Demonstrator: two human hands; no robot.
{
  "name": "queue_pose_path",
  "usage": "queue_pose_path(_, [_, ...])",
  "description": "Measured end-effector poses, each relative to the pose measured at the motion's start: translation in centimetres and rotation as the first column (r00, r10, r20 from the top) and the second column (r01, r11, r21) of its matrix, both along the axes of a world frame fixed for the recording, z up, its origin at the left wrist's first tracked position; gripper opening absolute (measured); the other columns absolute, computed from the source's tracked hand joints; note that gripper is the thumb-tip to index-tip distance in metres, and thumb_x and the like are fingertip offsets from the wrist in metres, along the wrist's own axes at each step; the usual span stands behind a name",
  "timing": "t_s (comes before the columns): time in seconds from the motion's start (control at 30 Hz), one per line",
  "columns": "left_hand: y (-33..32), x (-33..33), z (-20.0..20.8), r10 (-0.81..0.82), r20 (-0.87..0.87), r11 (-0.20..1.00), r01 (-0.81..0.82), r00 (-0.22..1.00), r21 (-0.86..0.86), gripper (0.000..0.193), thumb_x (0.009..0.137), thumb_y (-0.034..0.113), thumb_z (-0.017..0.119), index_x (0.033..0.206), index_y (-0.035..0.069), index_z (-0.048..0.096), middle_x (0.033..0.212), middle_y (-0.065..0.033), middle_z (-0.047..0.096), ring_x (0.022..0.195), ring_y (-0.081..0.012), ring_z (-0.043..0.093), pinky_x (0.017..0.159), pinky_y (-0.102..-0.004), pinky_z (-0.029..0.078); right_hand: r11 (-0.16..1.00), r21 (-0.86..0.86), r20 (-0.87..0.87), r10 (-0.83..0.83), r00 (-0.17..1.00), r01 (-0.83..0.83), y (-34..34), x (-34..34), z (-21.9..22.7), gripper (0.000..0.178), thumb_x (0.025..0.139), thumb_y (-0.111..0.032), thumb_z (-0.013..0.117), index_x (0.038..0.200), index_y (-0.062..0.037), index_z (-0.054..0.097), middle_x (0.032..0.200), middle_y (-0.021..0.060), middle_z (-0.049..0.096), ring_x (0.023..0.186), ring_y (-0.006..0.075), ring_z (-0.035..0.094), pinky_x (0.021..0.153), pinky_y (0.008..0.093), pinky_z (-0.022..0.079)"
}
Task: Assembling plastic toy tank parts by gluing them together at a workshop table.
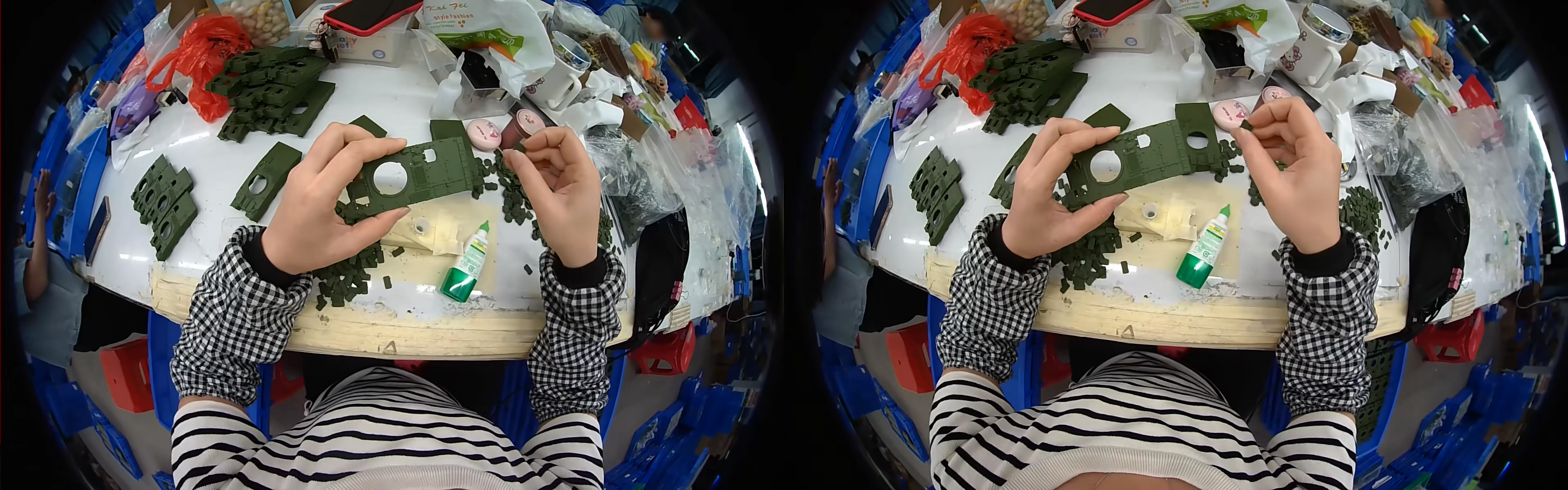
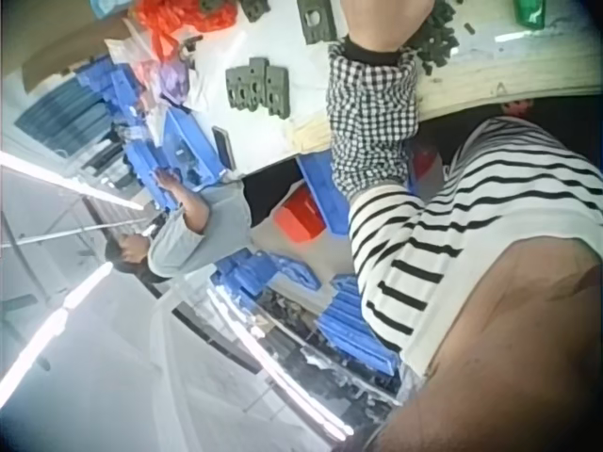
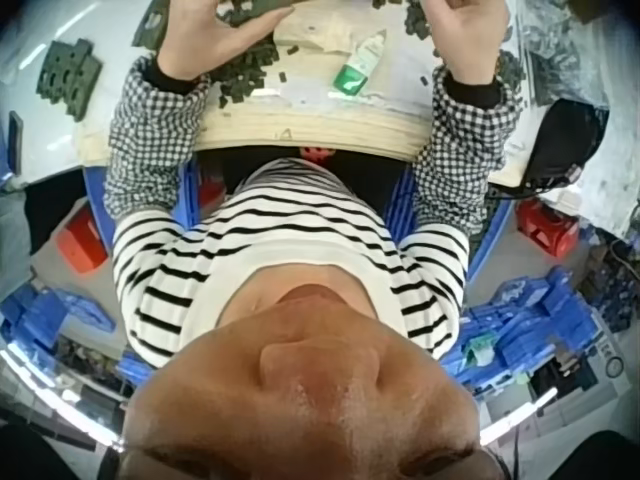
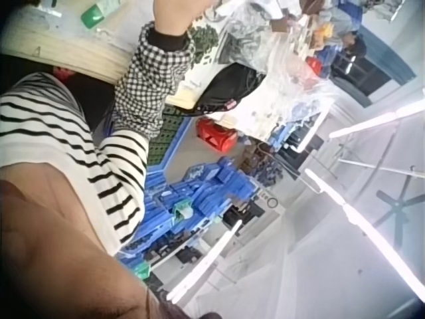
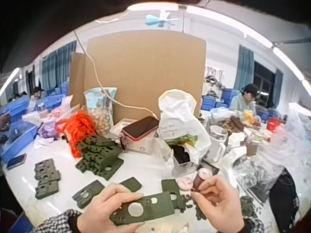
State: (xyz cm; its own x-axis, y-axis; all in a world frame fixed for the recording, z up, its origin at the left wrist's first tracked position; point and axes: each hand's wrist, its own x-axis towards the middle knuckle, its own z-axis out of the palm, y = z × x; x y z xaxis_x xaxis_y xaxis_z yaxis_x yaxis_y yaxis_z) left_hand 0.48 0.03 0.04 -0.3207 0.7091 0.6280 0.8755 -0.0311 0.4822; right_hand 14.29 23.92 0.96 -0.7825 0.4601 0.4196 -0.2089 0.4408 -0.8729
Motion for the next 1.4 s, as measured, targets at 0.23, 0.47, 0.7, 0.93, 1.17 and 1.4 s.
queue_pose_path(0.23, [0.3,0.9,-0.2,0.004,-0.098,1.0,-0.001,0.995,0.024,0.062,0.067,0.006,0.084,0.125,0.003,0.062,0.107,-0.0127,0.058,0.094,-0.0242,0.06,0.079,-0.0329,0.052,0.992,0.083,-0.051,0.103,0.993,-0.098,-3.1,1.0,0.9,0.017,0.089,0.0,0.07,0.105,0.0051,0.068,0.098,0.009,0.072,0.085,0.0117,0.068,0.079,0.024,0.054])
queue_pose_path(0.47, [0.3,1.9,-0.1,0.038,-0.14,0.999,-0.039,0.989,-0.002,0.063,0.066,0.007,0.086,0.124,0.003,0.063,0.104,-0.012,0.058,0.088,-0.024,0.061,0.075,-0.0329,0.053,0.996,0.045,-0.049,0.083,0.995,-0.081,-4.4,1.3,0.9,0.012,0.085,-0.003,0.073,0.096,0.001,0.072,0.098,0.0091,0.072,0.089,0.0138,0.065,0.083,0.0271,0.05])
queue_pose_path(0.7, [0.3,2.4,0.0,0.045,-0.203,0.999,-0.048,0.978,-0.007,0.066,0.063,0.01,0.087,0.124,0.004,0.063,0.097,-0.0101,0.057,0.081,-0.022,0.057,0.068,-0.0316,0.049,0.994,0.096,-0.028,0.053,0.998,-0.05,-4.7,0.9,0.2,0.01,0.081,-0.01,0.077,0.09,-0.0051,0.074,0.112,0.0122,0.067,0.109,0.0236,0.057,0.101,0.0386,0.039])
queue_pose_path(0.93, [0.5,2.5,0.0,0.029,-0.231,0.999,-0.024,0.973,0.022,0.067,0.061,0.012,0.088,0.124,0.005,0.064,0.094,-0.0093,0.056,0.079,-0.0222,0.055,0.066,-0.0324,0.047,0.997,-0.035,0.019,0.072,0.997,-0.071,-4.9,0.8,-0.2,0.011,0.081,-0.011,0.077,0.087,-0.0033,0.072,0.111,0.0125,0.065,0.11,0.0218,0.057,0.101,0.0377,0.039])
queue_pose_path(1.17, [0.6,2.5,-0.1,0.029,-0.234,0.999,-0.021,0.972,0.034,0.068,0.06,0.013,0.088,0.123,0.006,0.064,0.095,-0.0095,0.056,0.08,-0.0227,0.055,0.067,-0.0329,0.047,0.994,-0.064,0.017,0.091,0.996,-0.089,-5.0,0.7,-0.4,0.01,0.082,-0.01,0.076,0.086,-0.0019,0.071,0.112,0.0125,0.063,0.109,0.0201,0.057,0.101,0.0354,0.039])
queue_pose_path(1.4, [0.6,2.5,-0.2,0.027,-0.236,0.999,-0.018,0.971,0.04,0.067,0.06,0.013,0.088,0.122,0.006,0.064,0.095,-0.0099,0.057,0.082,-0.0234,0.057,0.069,-0.0339,0.048,0.993,-0.074,0.002,0.093,0.996,-0.093,-5.1,0.6,-0.6,0.009,0.082,-0.008,0.075,0.085,-0.001,0.07,0.11,0.0127,0.063,0.109,0.0195,0.057,0.099,0.0335,0.041])
